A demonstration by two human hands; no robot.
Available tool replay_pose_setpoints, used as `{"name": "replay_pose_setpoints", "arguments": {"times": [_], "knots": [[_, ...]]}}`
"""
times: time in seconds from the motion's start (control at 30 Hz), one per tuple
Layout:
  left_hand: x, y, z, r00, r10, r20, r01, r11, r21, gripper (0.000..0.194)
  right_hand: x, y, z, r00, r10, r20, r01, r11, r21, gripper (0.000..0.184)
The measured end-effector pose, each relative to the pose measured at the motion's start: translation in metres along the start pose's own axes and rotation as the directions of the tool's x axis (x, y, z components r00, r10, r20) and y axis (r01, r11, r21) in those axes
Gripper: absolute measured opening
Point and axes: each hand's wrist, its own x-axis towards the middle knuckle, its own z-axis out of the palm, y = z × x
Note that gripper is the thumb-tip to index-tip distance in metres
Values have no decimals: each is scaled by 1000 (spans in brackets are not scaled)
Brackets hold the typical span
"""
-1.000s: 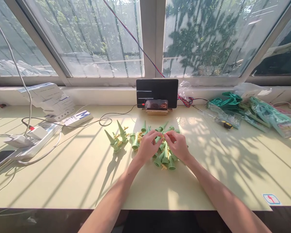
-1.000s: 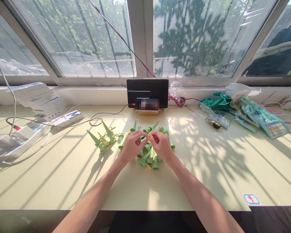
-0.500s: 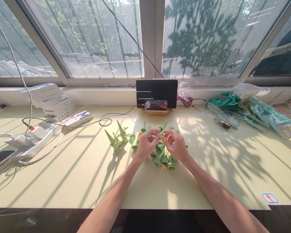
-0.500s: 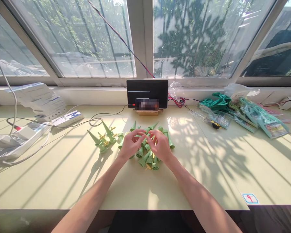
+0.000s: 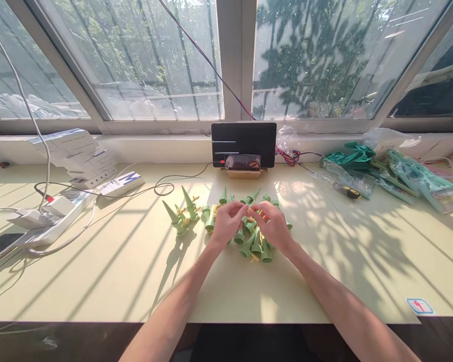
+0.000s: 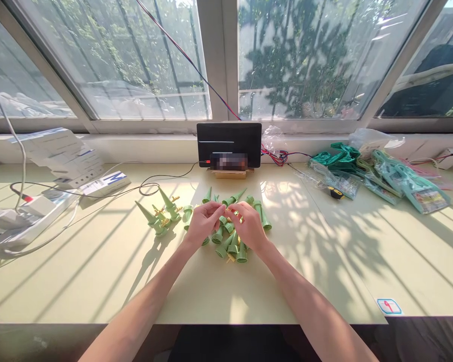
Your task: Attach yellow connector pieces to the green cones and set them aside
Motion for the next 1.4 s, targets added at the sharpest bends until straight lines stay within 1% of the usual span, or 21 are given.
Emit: {"name": "replay_pose_setpoints", "arguments": {"times": [0.07, 0.13, 0.2, 0.27, 0.4, 0.57, 0.77, 1.07, 1.17, 1.3, 1.4], "knots": [[0, 0, 0, 1000, 14, -10, -14, 1000, 18, 31, 0, 2, 0, 1000, 9, -17, -9, 1000, -16, 26], [0, 0, 0, 997, 56, -52, -51, 995, 84, 31, 0, 3, 0, 998, 32, -49, -33, 999, -23, 25], [0, -1, 0, 987, 123, -106, -98, 972, 213, 29, 0, 4, 0, 995, 56, -86, -58, 998, -17, 24], [0, -2, -1, 971, 197, -132, -139, 924, 356, 25, 1, 4, -1, 990, 73, -124, -75, 997, -10, 24], [1, -4, -3, 953, 291, -84, -199, 811, 551, 18, 1, 2, -3, 981, 88, -171, -89, 996, 2, 22], [0, -8, -4, 953, 303, 2, -219, 685, 695, 17, 1, 3, -3, 980, 81, -179, -81, 997, 7, 23], [-1, -9, -3, 966, 258, 36, -194, 622, 759, 20, 2, 5, -3, 986, 70, -152, -72, 997, -6, 25], [0, -9, -2, 983, 182, 39, -142, 595, 791, 24, 2, 2, -4, 985, 81, -149, -82, 997, 5, 25], [0, -9, -3, 986, 164, 40, -131, 598, 790, 25, 2, 2, -3, 985, 85, -150, -85, 996, 5, 25], [0, -9, -4, 980, 191, 51, -162, 622, 766, 23, 2, 2, -3, 985, 84, -148, -85, 996, -5, 26], [-1, -9, -4, 981, 184, 61, -168, 647, 744, 21, 2, 2, -3, 986, 88, -142, -91, 996, -9, 26]]}}
